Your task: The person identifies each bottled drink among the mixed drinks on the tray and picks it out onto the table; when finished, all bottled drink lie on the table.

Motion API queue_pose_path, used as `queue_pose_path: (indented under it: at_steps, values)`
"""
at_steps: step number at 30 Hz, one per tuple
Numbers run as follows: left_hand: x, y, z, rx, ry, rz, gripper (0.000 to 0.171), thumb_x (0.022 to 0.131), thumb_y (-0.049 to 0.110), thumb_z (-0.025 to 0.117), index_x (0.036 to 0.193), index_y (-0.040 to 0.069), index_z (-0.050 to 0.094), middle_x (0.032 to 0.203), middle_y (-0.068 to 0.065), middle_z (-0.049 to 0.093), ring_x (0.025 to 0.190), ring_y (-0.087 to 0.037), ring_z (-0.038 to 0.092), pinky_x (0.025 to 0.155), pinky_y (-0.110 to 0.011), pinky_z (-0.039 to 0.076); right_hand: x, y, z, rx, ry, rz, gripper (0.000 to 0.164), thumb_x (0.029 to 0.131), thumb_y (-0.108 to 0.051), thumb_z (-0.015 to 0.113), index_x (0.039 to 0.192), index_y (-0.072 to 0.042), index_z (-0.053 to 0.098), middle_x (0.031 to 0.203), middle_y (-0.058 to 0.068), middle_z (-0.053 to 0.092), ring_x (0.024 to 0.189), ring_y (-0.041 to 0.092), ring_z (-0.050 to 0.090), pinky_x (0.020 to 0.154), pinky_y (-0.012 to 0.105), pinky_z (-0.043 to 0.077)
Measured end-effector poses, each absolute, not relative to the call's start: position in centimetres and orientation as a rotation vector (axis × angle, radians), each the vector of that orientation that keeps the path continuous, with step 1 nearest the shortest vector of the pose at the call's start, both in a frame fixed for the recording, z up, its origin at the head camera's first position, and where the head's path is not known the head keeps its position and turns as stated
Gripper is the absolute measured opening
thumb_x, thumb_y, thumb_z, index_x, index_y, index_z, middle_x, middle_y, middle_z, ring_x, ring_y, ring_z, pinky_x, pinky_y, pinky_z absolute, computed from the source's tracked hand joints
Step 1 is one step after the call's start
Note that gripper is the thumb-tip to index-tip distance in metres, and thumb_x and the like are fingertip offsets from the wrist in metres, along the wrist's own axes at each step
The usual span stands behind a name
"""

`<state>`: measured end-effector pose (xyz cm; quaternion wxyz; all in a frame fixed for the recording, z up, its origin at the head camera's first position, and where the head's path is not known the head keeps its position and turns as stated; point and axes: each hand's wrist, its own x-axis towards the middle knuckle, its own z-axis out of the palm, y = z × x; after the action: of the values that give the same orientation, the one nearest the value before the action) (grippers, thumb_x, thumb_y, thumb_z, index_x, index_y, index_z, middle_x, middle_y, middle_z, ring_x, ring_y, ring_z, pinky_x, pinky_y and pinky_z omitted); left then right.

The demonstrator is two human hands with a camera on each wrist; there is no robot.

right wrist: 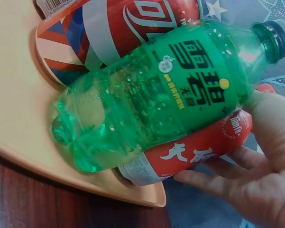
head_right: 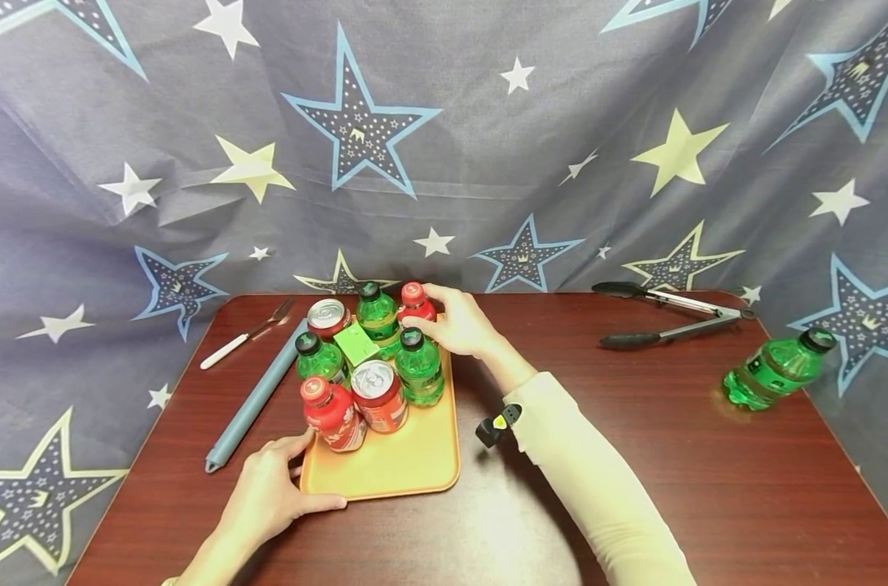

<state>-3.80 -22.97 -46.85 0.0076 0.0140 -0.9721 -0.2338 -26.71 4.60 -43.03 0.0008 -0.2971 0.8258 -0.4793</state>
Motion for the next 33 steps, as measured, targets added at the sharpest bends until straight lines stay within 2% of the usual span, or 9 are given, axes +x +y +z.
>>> queue_pose_path:
  at_steps: [3,9,18,28,31,33]
  values:
    - [-3.8,-22.9,-46.8,0.039,-3.037,-0.729,0.120,0.053,0.059,0.103,0.149,0.002,0.060,0.135,-0.021,0.072,0.122,-0.040,0.068,0.101,-0.055,0.057,-26.8,4.9,-42.5,-0.934,2.593,-1.521,0.040,0.095,-0.022,0.082,0.131,-0.008,0.071,0.112,0.010,0.081,0.097,0.020,0.075,0.092,0.048,0.060]
    - [-3.7,-22.9,-46.7,0.048,-3.050,-0.725,0.120,0.053,0.060,0.102,0.149,0.002,0.060,0.135,-0.022,0.072,0.123,-0.041,0.067,0.102,-0.056,0.057,-26.6,5.9,-40.5,-0.931,2.681,-1.493,0.042,0.095,-0.024,0.082,0.133,-0.009,0.070,0.111,0.009,0.081,0.096,0.019,0.075,0.085,0.038,0.060]
    - [-3.6,-23.0,-46.8,0.046,-3.047,-0.728,0.119,0.053,0.060,0.102,0.148,0.001,0.061,0.134,-0.022,0.072,0.122,-0.040,0.068,0.102,-0.057,0.056,-26.0,7.8,-37.4,-0.896,2.795,-1.491,0.039,0.094,-0.025,0.083,0.129,-0.011,0.072,0.116,0.009,0.080,0.107,0.024,0.078,0.093,0.045,0.060]
    - [-3.7,-22.9,-46.7,0.041,-3.049,-0.712,0.120,0.053,0.061,0.102,0.148,0.000,0.061,0.135,-0.023,0.072,0.123,-0.041,0.067,0.102,-0.057,0.056,-25.0,11.3,-34.8,-0.780,2.944,-1.450,0.037,0.092,-0.023,0.085,0.125,-0.011,0.073,0.111,0.010,0.080,0.102,0.026,0.078,0.088,0.045,0.057]
    - [-3.7,-22.9,-46.7,0.039,-3.047,-0.717,0.120,0.053,0.061,0.102,0.148,0.000,0.061,0.135,-0.023,0.072,0.123,-0.041,0.067,0.102,-0.056,0.056,-24.6,12.6,-34.2,-0.735,2.962,-1.455,0.038,0.092,-0.022,0.085,0.127,-0.011,0.073,0.112,0.011,0.081,0.102,0.027,0.078,0.089,0.042,0.056]
    - [-3.7,-22.9,-46.7,0.039,-3.044,-0.718,0.120,0.053,0.061,0.102,0.148,0.000,0.061,0.135,-0.022,0.072,0.122,-0.040,0.067,0.102,-0.056,0.056,-24.5,13.4,-33.9,-0.712,2.960,-1.470,0.040,0.093,-0.021,0.084,0.130,-0.012,0.073,0.115,0.011,0.081,0.104,0.027,0.079,0.089,0.033,0.056]
